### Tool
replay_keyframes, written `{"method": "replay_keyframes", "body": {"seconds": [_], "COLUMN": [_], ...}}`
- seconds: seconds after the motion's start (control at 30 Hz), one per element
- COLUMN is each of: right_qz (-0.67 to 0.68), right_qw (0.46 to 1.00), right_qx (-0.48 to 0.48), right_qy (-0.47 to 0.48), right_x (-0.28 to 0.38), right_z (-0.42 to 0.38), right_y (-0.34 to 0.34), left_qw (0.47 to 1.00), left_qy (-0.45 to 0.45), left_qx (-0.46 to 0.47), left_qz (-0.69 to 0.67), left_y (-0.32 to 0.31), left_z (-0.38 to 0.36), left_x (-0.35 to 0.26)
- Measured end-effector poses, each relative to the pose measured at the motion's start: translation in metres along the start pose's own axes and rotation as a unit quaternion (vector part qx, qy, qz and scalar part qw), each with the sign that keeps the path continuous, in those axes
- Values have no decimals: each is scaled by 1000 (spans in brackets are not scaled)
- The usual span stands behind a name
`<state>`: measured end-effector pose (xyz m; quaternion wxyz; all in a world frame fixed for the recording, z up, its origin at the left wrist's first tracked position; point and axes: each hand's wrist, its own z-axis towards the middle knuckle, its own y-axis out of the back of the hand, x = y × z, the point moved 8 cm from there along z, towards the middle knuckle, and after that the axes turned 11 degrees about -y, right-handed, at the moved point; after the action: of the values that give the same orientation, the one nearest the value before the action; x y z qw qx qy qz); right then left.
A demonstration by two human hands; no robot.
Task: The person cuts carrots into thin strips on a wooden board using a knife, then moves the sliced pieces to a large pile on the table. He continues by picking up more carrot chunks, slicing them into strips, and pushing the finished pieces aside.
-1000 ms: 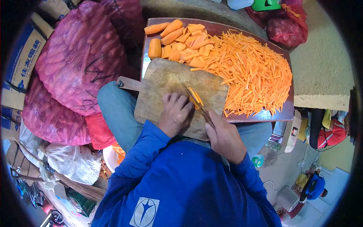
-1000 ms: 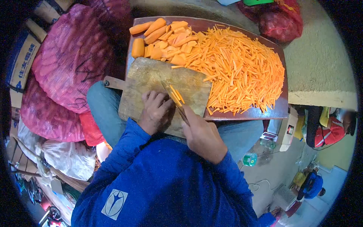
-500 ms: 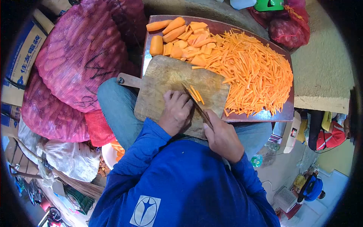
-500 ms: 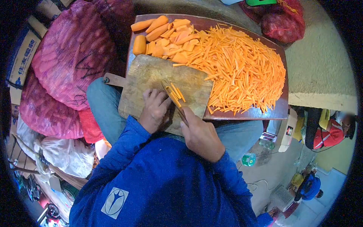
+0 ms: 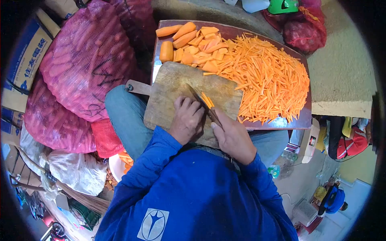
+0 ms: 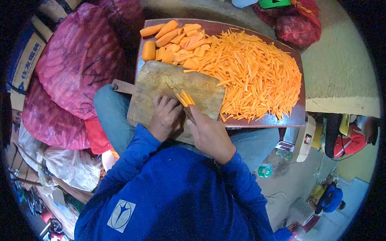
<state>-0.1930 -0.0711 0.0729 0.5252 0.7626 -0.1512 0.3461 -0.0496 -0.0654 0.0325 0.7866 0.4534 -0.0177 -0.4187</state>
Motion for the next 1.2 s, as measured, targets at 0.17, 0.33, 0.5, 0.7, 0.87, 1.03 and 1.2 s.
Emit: {"method": "replay_keyframes", "body": {"seconds": [0.17,0.33,0.5,0.7,0.87,1.03,1.2], "right_qz": [94,91,50,83,65,113,110], "right_qw": [993,993,996,981,985,987,987], "right_qx": [-53,50,-66,-131,-154,-104,-109], "right_qy": [-54,-62,25,-115,-45,-47,-38], "right_x": [-12,-16,-37,-58,-47,-53,-55], "right_z": [-10,-29,-23,-19,-40,-42,-41], "right_y": [26,20,35,74,66,40,35], "left_qw": [996,944,945,987,991,989,990], "left_qy": [55,216,244,130,106,94,117], "left_qx": [-67,-213,-170,-90,1,36,46], "left_qz": [-29,-133,-138,-34,85,106,60], "left_y": [11,25,29,13,-17,-42,-43], "left_z": [-5,-18,-7,51,93,104,105], "left_x": [11,44,60,82,100,106,106]}}
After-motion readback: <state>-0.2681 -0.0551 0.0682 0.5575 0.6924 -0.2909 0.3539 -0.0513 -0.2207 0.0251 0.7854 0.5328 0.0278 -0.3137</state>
